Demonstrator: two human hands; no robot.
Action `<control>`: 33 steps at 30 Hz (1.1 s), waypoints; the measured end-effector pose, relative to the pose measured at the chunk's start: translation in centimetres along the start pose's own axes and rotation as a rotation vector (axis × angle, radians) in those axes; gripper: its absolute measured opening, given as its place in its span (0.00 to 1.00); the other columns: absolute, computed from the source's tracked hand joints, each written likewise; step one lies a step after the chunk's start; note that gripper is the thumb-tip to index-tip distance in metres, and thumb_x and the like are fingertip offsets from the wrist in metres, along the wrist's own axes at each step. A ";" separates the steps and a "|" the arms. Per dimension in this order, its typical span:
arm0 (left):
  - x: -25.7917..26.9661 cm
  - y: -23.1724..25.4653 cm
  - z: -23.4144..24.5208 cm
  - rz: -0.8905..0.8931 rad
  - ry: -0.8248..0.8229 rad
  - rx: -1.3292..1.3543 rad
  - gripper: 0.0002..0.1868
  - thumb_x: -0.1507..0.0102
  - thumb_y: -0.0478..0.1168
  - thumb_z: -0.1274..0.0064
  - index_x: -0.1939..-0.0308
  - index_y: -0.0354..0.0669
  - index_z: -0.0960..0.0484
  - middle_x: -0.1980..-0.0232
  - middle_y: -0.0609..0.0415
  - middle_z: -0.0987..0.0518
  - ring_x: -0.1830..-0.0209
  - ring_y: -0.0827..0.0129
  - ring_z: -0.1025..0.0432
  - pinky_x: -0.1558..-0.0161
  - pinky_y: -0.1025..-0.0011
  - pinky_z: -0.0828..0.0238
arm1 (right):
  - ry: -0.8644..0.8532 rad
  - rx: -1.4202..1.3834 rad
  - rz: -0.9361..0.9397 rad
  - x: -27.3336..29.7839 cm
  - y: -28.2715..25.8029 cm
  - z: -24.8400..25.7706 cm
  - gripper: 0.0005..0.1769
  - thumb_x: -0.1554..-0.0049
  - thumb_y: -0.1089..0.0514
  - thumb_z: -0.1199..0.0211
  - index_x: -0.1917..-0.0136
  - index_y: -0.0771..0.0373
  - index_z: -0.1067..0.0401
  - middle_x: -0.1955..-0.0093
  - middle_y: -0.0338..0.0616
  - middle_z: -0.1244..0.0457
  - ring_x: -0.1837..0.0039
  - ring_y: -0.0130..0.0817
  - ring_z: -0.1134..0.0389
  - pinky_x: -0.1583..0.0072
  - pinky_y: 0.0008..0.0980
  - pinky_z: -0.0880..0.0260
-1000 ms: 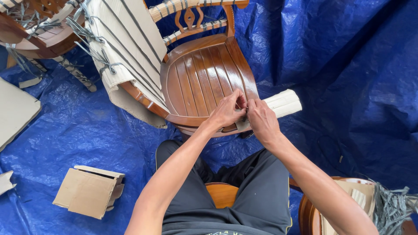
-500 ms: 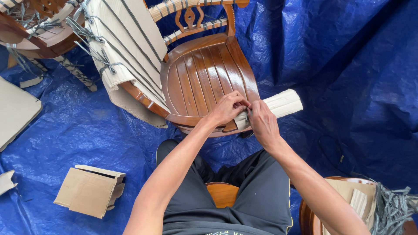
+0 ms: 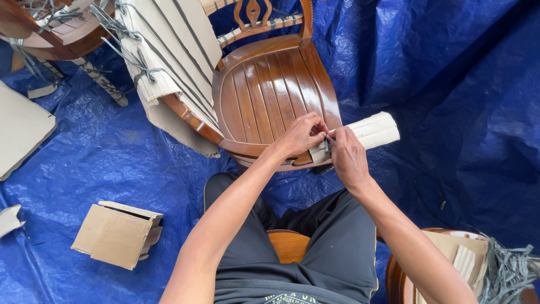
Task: The person is wrapping the arms and legs of a wooden chair with cardboard strips and securing them with plastic ties.
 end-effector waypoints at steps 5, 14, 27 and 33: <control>0.1 0.7 0.1 0.003 0.047 -0.042 0.07 0.40 0.37 0.42 0.63 0.34 0.20 0.58 0.48 0.22 0.59 0.63 0.22 0.55 0.66 0.24 | 0.038 -0.044 -0.003 0.3 -0.6 0.7 0.06 0.39 0.67 0.37 0.50 0.70 0.32 0.53 0.56 0.36 0.51 0.54 0.32 0.51 0.47 0.31; 0.3 1.0 0.7 -0.070 0.139 -0.104 0.05 0.41 0.34 0.45 0.63 0.36 0.21 0.61 0.45 0.21 0.59 0.54 0.23 0.56 0.61 0.26 | 0.096 -0.143 -0.001 2.4 -0.8 1.8 0.07 0.42 0.71 0.36 0.52 0.70 0.33 0.48 0.53 0.35 0.44 0.52 0.34 0.44 0.44 0.31; 0.7 2.2 0.9 -0.129 0.125 -0.097 0.04 0.34 0.33 0.46 0.58 0.36 0.17 0.58 0.47 0.18 0.61 0.60 0.21 0.59 0.65 0.24 | 0.127 -0.292 -0.074 7.4 -2.3 2.8 0.06 0.40 0.68 0.34 0.49 0.69 0.28 0.39 0.52 0.34 0.38 0.50 0.34 0.38 0.42 0.31; 0.9 2.0 1.1 -0.151 0.139 -0.129 0.06 0.33 0.31 0.48 0.57 0.37 0.16 0.58 0.47 0.17 0.60 0.59 0.21 0.58 0.64 0.25 | -0.014 -0.288 -0.165 16.2 1.2 3.8 0.08 0.41 0.65 0.35 0.49 0.68 0.29 0.40 0.52 0.33 0.37 0.51 0.33 0.38 0.43 0.31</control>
Point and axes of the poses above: each hand's wrist, its own x-axis away from the middle knuckle, its own z-axis out of the back of the hand, y = z × x, the point moved 10 cm from there along -x, towards the middle knuckle
